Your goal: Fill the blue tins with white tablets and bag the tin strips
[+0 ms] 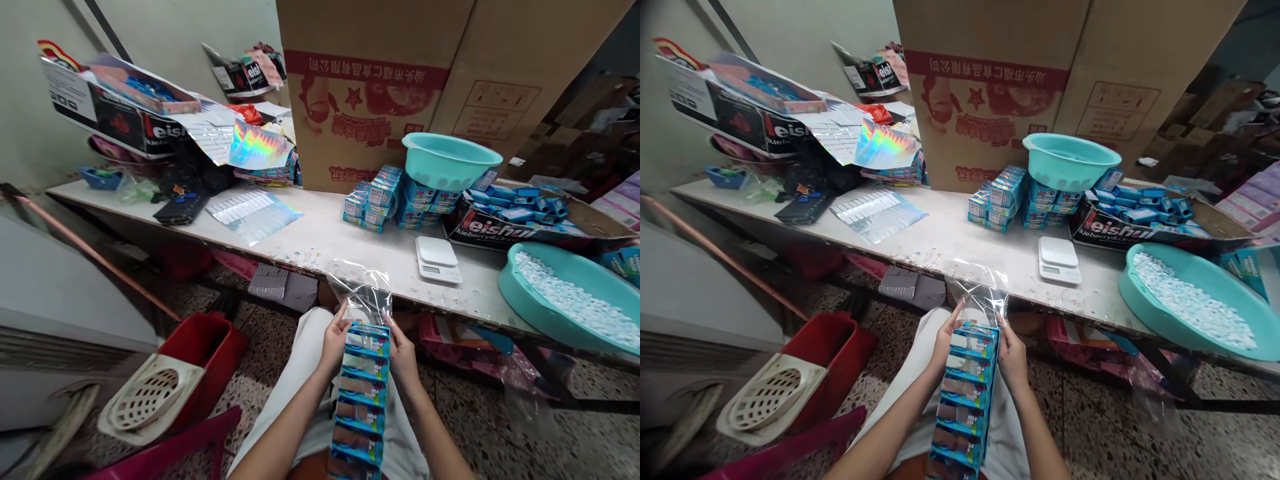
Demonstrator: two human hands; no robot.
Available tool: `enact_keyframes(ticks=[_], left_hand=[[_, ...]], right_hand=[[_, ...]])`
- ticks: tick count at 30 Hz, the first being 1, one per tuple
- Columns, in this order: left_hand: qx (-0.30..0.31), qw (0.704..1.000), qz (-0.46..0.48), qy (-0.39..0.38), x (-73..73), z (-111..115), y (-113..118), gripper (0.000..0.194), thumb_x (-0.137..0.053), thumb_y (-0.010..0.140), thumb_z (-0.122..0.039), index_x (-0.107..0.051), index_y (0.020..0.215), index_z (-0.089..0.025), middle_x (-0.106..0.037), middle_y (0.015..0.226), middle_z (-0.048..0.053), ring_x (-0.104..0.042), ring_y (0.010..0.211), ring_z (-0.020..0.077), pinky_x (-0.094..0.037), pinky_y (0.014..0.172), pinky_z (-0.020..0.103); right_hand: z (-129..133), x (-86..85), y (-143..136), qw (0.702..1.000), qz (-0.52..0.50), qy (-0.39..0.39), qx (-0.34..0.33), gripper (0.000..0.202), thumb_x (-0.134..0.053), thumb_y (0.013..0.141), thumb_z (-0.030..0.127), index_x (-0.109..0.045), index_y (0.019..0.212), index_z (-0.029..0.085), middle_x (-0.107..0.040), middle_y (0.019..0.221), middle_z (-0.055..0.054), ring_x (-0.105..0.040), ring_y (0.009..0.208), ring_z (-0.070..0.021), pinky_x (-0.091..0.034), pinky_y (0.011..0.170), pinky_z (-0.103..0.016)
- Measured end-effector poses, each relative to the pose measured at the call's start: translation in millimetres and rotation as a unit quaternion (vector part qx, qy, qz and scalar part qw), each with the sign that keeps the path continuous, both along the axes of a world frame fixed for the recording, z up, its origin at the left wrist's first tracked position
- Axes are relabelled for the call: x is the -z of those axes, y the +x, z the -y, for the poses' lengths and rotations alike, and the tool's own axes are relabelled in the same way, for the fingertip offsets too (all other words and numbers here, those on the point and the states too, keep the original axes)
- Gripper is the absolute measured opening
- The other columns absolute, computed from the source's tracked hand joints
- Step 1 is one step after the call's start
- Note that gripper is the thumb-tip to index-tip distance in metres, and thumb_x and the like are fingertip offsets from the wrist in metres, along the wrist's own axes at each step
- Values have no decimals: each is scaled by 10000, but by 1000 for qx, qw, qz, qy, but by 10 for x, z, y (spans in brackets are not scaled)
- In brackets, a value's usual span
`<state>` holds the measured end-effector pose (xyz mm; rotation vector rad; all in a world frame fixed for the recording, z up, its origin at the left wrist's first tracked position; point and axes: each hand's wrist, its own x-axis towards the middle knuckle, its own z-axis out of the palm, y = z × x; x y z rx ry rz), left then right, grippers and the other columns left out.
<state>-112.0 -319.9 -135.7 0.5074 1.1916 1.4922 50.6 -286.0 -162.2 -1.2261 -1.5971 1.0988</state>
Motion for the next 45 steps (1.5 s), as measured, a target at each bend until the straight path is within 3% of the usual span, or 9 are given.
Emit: enact_keyframes(ticks=[9,14,17,21,24,28,32,40,45], left_hand=[[17,963,-269,20,301,165,36,477,-530,840,-336,-534,1294,-191,-690,1067,76,-646,927,197,-510,837,317],[41,898,-438,23,292,180,-34,288,-485,861,-250,-663,1084,-217,-685,1104,48,-636,986,194,-480,880,306],[58,848,-527,-6,291,189,-52,245,-457,878,-244,-647,1032,-226,-703,1003,35,-650,878,176,-479,779,267],[33,791,-611,-36,359,170,-60,193,-453,898,-300,-599,969,-197,-679,850,43,-634,760,166,-449,686,243],[-10,755,-655,-1,347,86,-78,225,-467,897,-335,-573,1032,-189,-647,897,65,-604,829,175,-446,744,261],[4,714,-698,53,140,-76,-145,232,-446,910,-319,-629,996,-204,-615,975,77,-550,924,191,-424,826,293],[32,723,-685,84,-66,-155,-233,227,-464,906,-302,-674,936,-221,-624,915,48,-555,887,170,-419,799,272],[50,861,-506,25,-213,-249,-238,196,-597,798,-328,-673,937,-213,-657,761,-2,-582,641,111,-443,619,210],[56,886,-460,-2,-289,-331,-238,141,-636,750,-348,-663,756,-209,-685,729,-17,-612,642,112,-441,591,198]], right_hand=[[63,172,192,983,174,59,6,413,-354,903,249,-555,1263,238,-619,1238,-48,-596,1120,-194,-467,938,-326],[39,265,233,946,306,103,10,390,-360,899,231,-586,1217,229,-694,1085,-61,-680,881,-178,-490,718,-235],[43,255,246,923,342,169,59,330,-379,917,278,-642,1107,220,-713,978,-60,-671,800,-151,-443,642,-203],[7,226,251,895,367,196,159,334,-446,901,430,-650,838,173,-620,619,-19,-569,542,-123,-370,524,-214],[-69,176,248,897,358,221,134,311,-424,917,404,-625,865,173,-627,734,-43,-587,666,-140,-410,602,-226],[-156,57,261,904,337,257,53,289,-378,945,307,-640,926,185,-662,908,-75,-589,879,-164,-428,799,-263],[-181,-56,281,900,345,266,18,304,-387,949,303,-665,924,183,-678,866,-64,-584,834,-170,-421,806,-281],[-242,-118,199,933,288,212,46,337,-395,939,371,-678,982,192,-703,933,-58,-619,856,-170,-442,805,-271],[-267,-219,150,949,254,178,50,300,-440,911,367,-680,845,198,-689,845,-43,-611,817,-167,-434,765,-263]])
